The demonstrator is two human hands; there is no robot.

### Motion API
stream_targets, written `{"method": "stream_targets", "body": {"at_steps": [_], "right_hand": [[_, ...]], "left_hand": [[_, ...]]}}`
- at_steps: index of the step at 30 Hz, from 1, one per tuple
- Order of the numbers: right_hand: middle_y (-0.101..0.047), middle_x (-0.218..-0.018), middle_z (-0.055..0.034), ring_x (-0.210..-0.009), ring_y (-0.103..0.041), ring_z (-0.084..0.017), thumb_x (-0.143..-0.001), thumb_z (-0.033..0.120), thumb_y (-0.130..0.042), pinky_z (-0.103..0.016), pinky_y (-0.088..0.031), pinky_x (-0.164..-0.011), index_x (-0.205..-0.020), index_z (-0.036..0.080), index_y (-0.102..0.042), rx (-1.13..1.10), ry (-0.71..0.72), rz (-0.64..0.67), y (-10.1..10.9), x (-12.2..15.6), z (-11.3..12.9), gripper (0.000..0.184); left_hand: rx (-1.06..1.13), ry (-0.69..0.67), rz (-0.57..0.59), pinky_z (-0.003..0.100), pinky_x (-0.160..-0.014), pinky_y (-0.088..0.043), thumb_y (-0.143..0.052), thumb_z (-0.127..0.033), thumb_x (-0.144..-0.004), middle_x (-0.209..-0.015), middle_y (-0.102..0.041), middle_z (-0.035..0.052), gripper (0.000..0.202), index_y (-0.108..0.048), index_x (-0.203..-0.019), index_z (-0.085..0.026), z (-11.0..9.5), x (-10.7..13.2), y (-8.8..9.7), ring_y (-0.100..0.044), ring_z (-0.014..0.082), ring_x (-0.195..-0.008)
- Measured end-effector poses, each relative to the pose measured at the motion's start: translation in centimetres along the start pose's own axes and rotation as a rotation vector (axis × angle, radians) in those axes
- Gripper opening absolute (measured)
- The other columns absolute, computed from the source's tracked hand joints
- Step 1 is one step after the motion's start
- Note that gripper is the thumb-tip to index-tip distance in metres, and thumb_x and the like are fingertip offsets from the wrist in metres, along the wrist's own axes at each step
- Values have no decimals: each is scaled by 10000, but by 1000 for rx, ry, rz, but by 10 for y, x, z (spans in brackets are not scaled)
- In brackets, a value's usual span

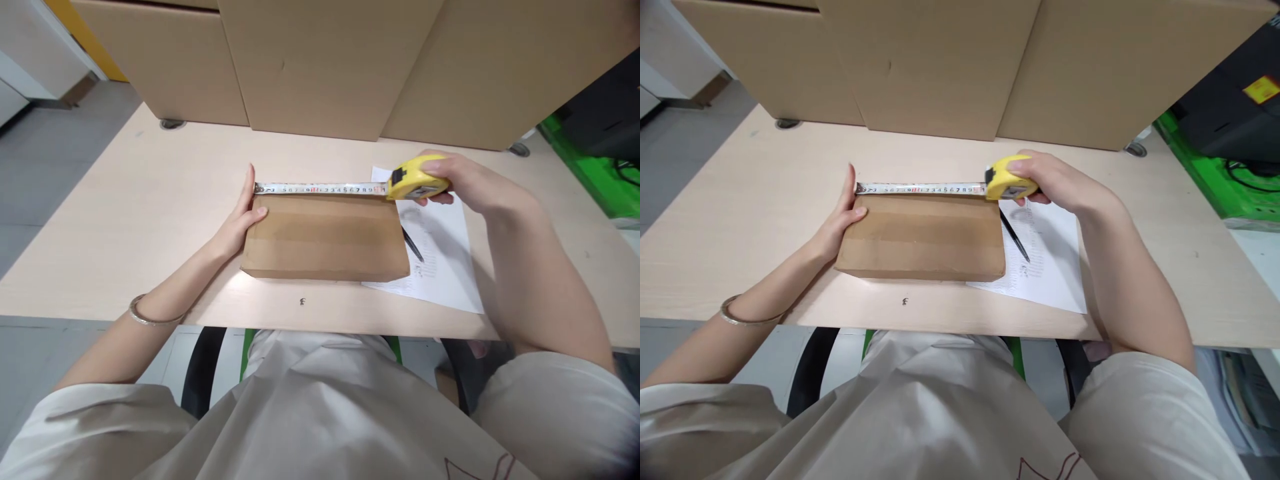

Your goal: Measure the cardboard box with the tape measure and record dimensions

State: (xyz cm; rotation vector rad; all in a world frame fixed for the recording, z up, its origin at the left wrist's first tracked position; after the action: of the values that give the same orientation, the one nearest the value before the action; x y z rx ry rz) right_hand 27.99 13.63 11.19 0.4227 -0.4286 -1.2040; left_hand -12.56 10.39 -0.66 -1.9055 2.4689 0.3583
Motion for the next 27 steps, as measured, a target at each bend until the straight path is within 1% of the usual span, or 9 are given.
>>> {"method": "stream_targets", "body": {"at_steps": [3,5,10,15,18,21,23,25,27], "right_hand": [[-725,-888,-65,-713,-608,-202,-854,567,-726,-314,-454,-630,-978,220,-717,219,145,34,-26,-1,26,368],[-754,-1018,-94,-868,-663,-266,-785,573,-813,-355,-493,-751,-1072,209,-736,407,252,31,-48,-1,36,469],[-736,-1136,-148,-1109,-640,-382,-788,578,-869,-476,-504,-961,-1213,195,-722,650,527,40,-92,-4,43,590],[-680,-1341,-169,-1332,-584,-434,-905,693,-780,-592,-418,-1161,-1417,196,-652,644,614,11,-79,5,36,725],[-676,-1349,-165,-1278,-634,-385,-1015,677,-642,-543,-489,-1090,-1389,199,-629,554,522,-204,-45,22,19,607],[-731,-1035,-124,-925,-689,-311,-1057,543,-563,-453,-524,-837,-1116,209,-640,590,202,-328,-18,40,-11,348],[-710,-860,-104,-773,-654,-292,-1050,507,-551,-417,-466,-731,-966,220,-604,703,-34,-241,-15,50,-33,304],[-707,-813,-106,-736,-644,-290,-1056,540,-532,-396,-416,-696,-884,227,-578,806,-172,-108,-21,57,-50,361],[-731,-865,-118,-757,-654,-289,-1067,554,-516,-378,-387,-690,-848,228,-566,872,-210,0,-30,62,-59,397]], "left_hand": [[39,-6,28,613,-1314,-458,-735,-638,-967,-1788,-440,83,1200,118,-1784,-429,9,-1,5,-508,427,-1604],[18,-44,58,623,-1254,-522,-760,-625,-956,-1714,-513,127,1256,169,-1774,-414,12,-1,10,-588,412,-1532],[-59,-163,189,646,-1282,-482,-803,-652,-927,-1698,-506,119,1314,174,-1770,-403,11,1,18,-542,409,-1568],[-239,-232,164,708,-1363,-334,-805,-751,-872,-1811,-353,75,1316,139,-1752,-491,23,-3,36,-326,422,-1704],[-391,-371,4,729,-1415,-136,-678,-895,-861,-1867,-221,11,1234,59,-1754,-468,12,-3,47,-188,422,-1739],[-624,-640,-147,697,-1431,-130,-563,-996,-827,-1841,-257,45,1232,-132,-1776,-339,-26,10,32,-212,447,-1713],[-811,-831,-181,725,-1426,-113,-618,-954,-827,-1790,-347,78,1209,-252,-1774,-296,-57,24,5,-271,470,-1690],[-883,-1010,-222,691,-1428,-197,-696,-783,-899,-1797,-369,76,1083,-293,-1770,-281,-85,42,-29,-336,438,-1684],[-948,-1127,-198,550,-1407,-359,-760,-462,-962,-1759,-471,23,649,-592,-1571,-316,-106,60,-68,-418,336,-1668]]}}
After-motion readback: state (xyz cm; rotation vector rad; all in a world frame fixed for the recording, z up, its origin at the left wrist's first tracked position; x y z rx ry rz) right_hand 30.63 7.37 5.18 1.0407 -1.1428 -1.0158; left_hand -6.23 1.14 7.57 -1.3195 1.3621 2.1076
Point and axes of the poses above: each hand's wrist, its own x-axis away from the middle knuckle, its own y-axis out of the back of the hand, z = x × y, the point moved 2 cm from there along -x, towards the middle knuckle
